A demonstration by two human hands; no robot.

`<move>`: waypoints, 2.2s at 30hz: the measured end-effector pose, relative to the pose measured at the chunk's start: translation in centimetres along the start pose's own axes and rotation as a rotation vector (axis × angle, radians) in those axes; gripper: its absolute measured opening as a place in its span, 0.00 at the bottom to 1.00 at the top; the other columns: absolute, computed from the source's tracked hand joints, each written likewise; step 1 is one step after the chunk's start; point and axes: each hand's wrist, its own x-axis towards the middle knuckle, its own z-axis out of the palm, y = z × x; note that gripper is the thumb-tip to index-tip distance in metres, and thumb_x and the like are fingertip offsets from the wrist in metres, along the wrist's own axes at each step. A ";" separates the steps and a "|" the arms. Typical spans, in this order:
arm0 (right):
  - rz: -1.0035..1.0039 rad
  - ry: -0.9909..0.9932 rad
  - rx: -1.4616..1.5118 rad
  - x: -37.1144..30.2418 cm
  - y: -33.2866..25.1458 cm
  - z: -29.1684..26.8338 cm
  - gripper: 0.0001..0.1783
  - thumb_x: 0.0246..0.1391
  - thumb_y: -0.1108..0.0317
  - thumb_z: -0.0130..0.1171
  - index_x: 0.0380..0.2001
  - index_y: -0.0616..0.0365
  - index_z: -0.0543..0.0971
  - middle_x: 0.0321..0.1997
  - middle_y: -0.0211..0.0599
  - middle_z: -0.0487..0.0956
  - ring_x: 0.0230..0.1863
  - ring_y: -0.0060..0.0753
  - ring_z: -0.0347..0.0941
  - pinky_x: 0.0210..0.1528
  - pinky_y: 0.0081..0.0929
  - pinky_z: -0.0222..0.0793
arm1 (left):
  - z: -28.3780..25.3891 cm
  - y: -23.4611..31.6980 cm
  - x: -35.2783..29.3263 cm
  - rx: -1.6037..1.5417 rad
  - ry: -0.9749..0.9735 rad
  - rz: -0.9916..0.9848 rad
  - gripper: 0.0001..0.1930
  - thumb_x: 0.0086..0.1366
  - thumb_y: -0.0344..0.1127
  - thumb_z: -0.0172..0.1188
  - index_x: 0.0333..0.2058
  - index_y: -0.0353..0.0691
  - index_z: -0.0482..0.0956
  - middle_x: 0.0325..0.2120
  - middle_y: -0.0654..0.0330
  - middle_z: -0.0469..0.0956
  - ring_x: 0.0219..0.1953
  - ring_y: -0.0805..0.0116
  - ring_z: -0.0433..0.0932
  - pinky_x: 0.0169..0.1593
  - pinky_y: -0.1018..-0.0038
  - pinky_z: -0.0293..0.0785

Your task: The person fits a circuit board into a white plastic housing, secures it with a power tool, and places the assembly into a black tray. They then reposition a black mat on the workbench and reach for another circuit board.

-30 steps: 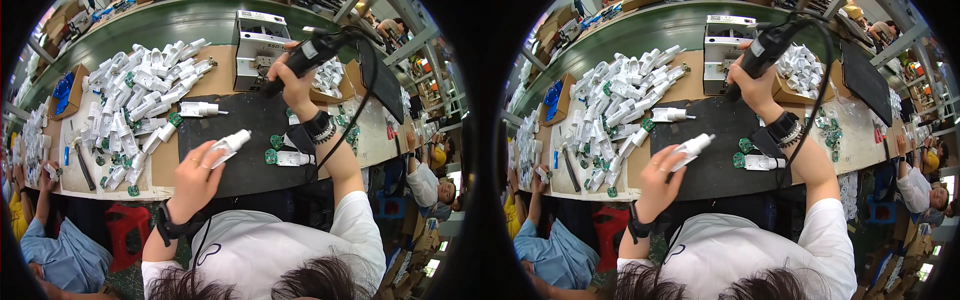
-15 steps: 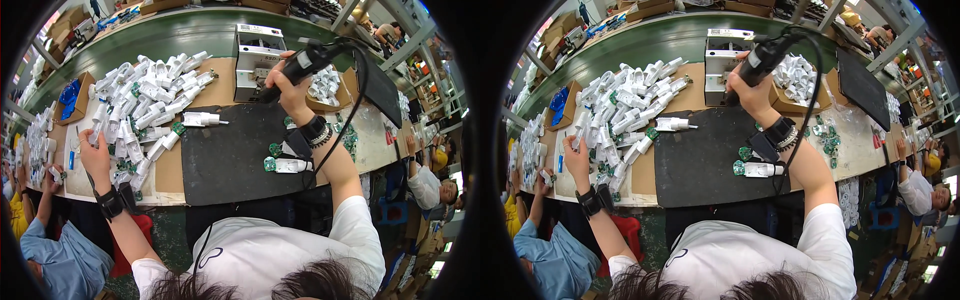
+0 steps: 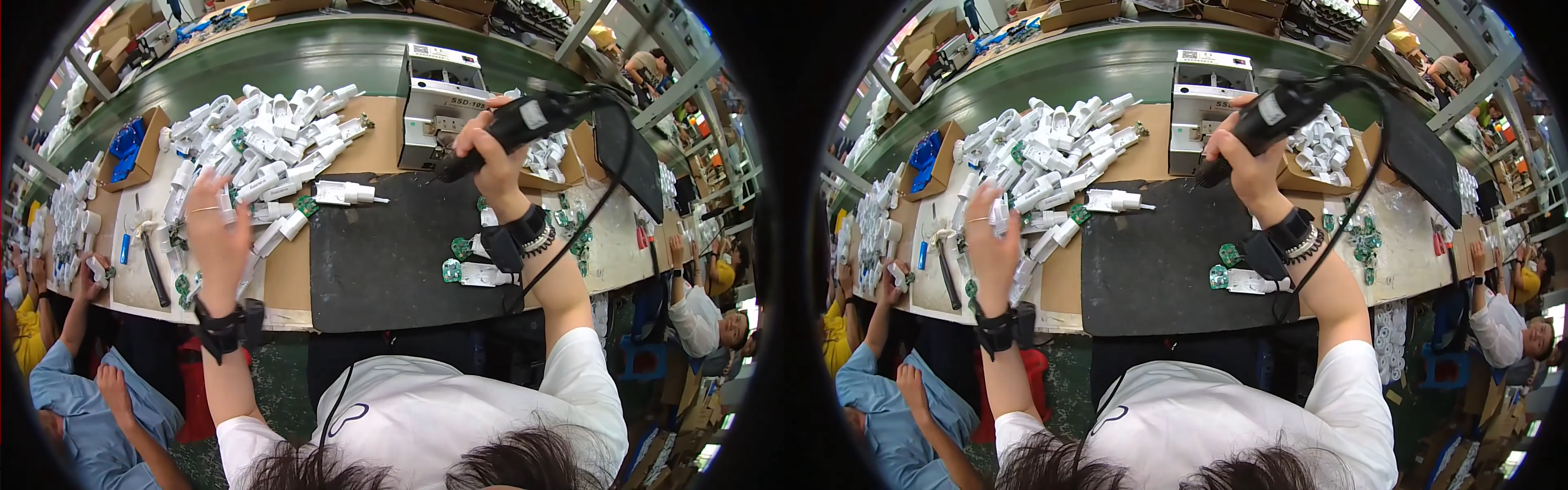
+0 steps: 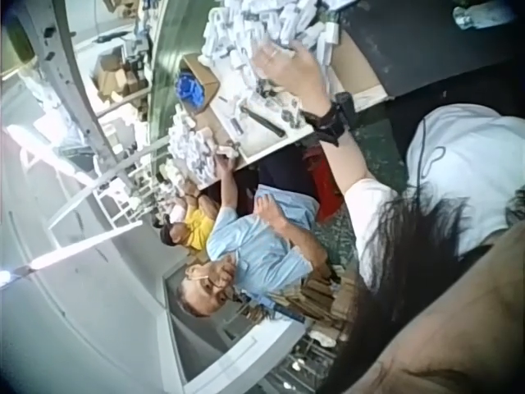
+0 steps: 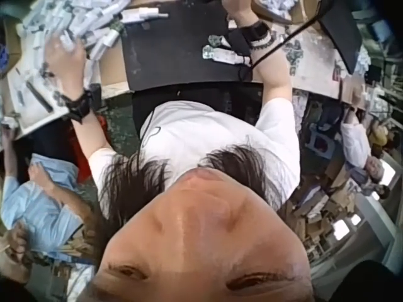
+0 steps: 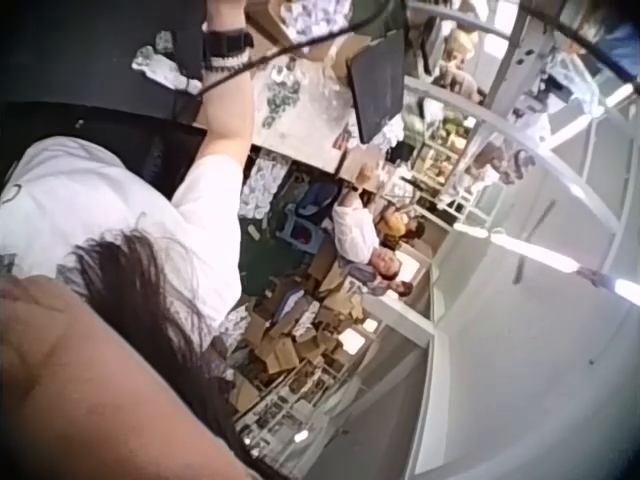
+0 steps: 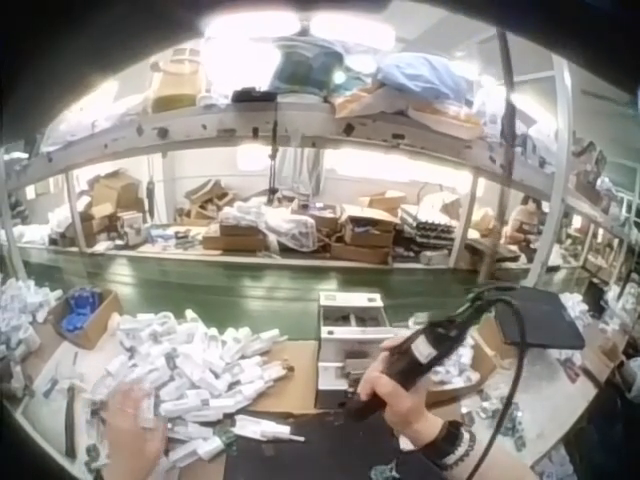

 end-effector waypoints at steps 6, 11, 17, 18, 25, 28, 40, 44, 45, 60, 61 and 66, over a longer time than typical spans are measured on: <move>0.014 -0.043 0.083 -0.6 -3.6 1.5 0.23 0.45 0.72 0.48 0.47 0.54 0.60 0.17 0.32 0.65 0.18 0.27 0.63 0.28 0.28 0.65 | 5.1 5.1 0.3 -0.220 -0.345 0.172 0.21 0.50 0.26 0.58 0.45 0.36 0.69 0.44 0.49 0.69 0.48 0.51 0.67 0.52 0.65 0.63; 0.069 -0.086 0.133 -1.8 -4.9 1.8 0.23 0.45 0.70 0.49 0.47 0.51 0.60 0.16 0.31 0.63 0.18 0.26 0.62 0.27 0.28 0.63 | 8.7 4.1 0.4 -0.306 -0.508 0.232 0.23 0.49 0.26 0.59 0.47 0.36 0.67 0.41 0.48 0.70 0.46 0.51 0.68 0.49 0.65 0.65; 0.093 -0.079 0.196 -2.3 -5.6 1.4 0.23 0.45 0.68 0.50 0.47 0.50 0.60 0.16 0.31 0.64 0.18 0.25 0.62 0.27 0.27 0.63 | 5.9 6.9 -0.6 -0.390 -0.635 0.181 0.24 0.48 0.27 0.61 0.46 0.38 0.66 0.36 0.50 0.72 0.41 0.52 0.71 0.44 0.66 0.68; 0.079 -0.094 0.216 -2.3 -5.9 1.2 0.23 0.45 0.67 0.50 0.47 0.50 0.60 0.16 0.31 0.64 0.17 0.25 0.61 0.27 0.26 0.62 | 5.3 8.1 -1.1 -0.441 -0.664 0.169 0.24 0.48 0.28 0.61 0.45 0.38 0.65 0.35 0.51 0.72 0.40 0.52 0.71 0.43 0.66 0.68; 0.093 -0.176 0.304 -3.6 -7.2 2.9 0.23 0.46 0.66 0.52 0.47 0.50 0.59 0.16 0.30 0.65 0.17 0.26 0.62 0.27 0.26 0.63 | 5.7 11.5 -4.4 -0.581 -0.720 0.142 0.25 0.48 0.30 0.63 0.44 0.40 0.63 0.32 0.54 0.73 0.36 0.53 0.73 0.38 0.67 0.70; 0.065 -0.206 0.239 -4.7 -6.3 3.5 0.24 0.44 0.76 0.52 0.46 0.60 0.58 0.18 0.35 0.68 0.18 0.27 0.67 0.24 0.25 0.67 | 5.4 12.0 -4.7 -0.556 -0.767 0.118 0.23 0.49 0.31 0.63 0.43 0.37 0.64 0.34 0.54 0.73 0.39 0.55 0.72 0.40 0.68 0.69; 0.158 -0.286 0.179 -5.7 -7.2 4.5 0.25 0.47 0.69 0.55 0.47 0.50 0.57 0.18 0.32 0.67 0.20 0.28 0.65 0.29 0.28 0.65 | 4.0 13.6 -5.1 -0.700 -0.392 0.159 0.09 0.49 0.31 0.63 0.31 0.39 0.76 0.39 0.56 0.74 0.41 0.58 0.72 0.46 0.66 0.65; 0.171 -0.301 0.208 -5.9 -7.3 4.7 0.24 0.48 0.68 0.55 0.47 0.50 0.57 0.18 0.32 0.68 0.20 0.27 0.65 0.29 0.28 0.65 | 4.4 13.8 -5.7 -0.725 -0.373 0.082 0.06 0.50 0.32 0.62 0.28 0.39 0.78 0.35 0.60 0.75 0.39 0.61 0.72 0.45 0.68 0.65; 0.171 -0.300 0.208 -5.9 -7.3 4.7 0.24 0.48 0.68 0.55 0.47 0.50 0.57 0.18 0.32 0.68 0.20 0.27 0.65 0.29 0.28 0.65 | 4.5 13.9 -5.8 -0.725 -0.373 0.083 0.06 0.50 0.32 0.62 0.28 0.39 0.78 0.35 0.60 0.75 0.39 0.61 0.72 0.45 0.68 0.65; 0.137 -0.323 0.268 -5.9 -7.9 4.4 0.25 0.49 0.66 0.56 0.47 0.49 0.57 0.18 0.31 0.68 0.20 0.26 0.66 0.28 0.27 0.66 | 4.7 14.0 -6.7 -0.791 -0.232 0.056 0.05 0.46 0.30 0.64 0.24 0.40 0.77 0.28 0.64 0.77 0.34 0.64 0.74 0.41 0.70 0.66; 0.137 -0.322 0.267 -5.9 -8.0 4.4 0.25 0.49 0.66 0.56 0.47 0.49 0.57 0.18 0.31 0.68 0.20 0.26 0.66 0.28 0.27 0.66 | 4.7 14.0 -6.7 -0.792 -0.232 0.056 0.05 0.46 0.30 0.64 0.24 0.40 0.77 0.28 0.64 0.77 0.34 0.64 0.74 0.41 0.70 0.66; 0.141 -0.330 0.267 -6.0 -8.0 4.7 0.25 0.49 0.66 0.57 0.46 0.49 0.57 0.18 0.30 0.68 0.20 0.26 0.66 0.28 0.27 0.67 | 4.6 14.2 -6.7 -0.820 -0.207 0.027 0.05 0.46 0.29 0.65 0.23 0.40 0.77 0.27 0.64 0.77 0.33 0.65 0.74 0.40 0.71 0.66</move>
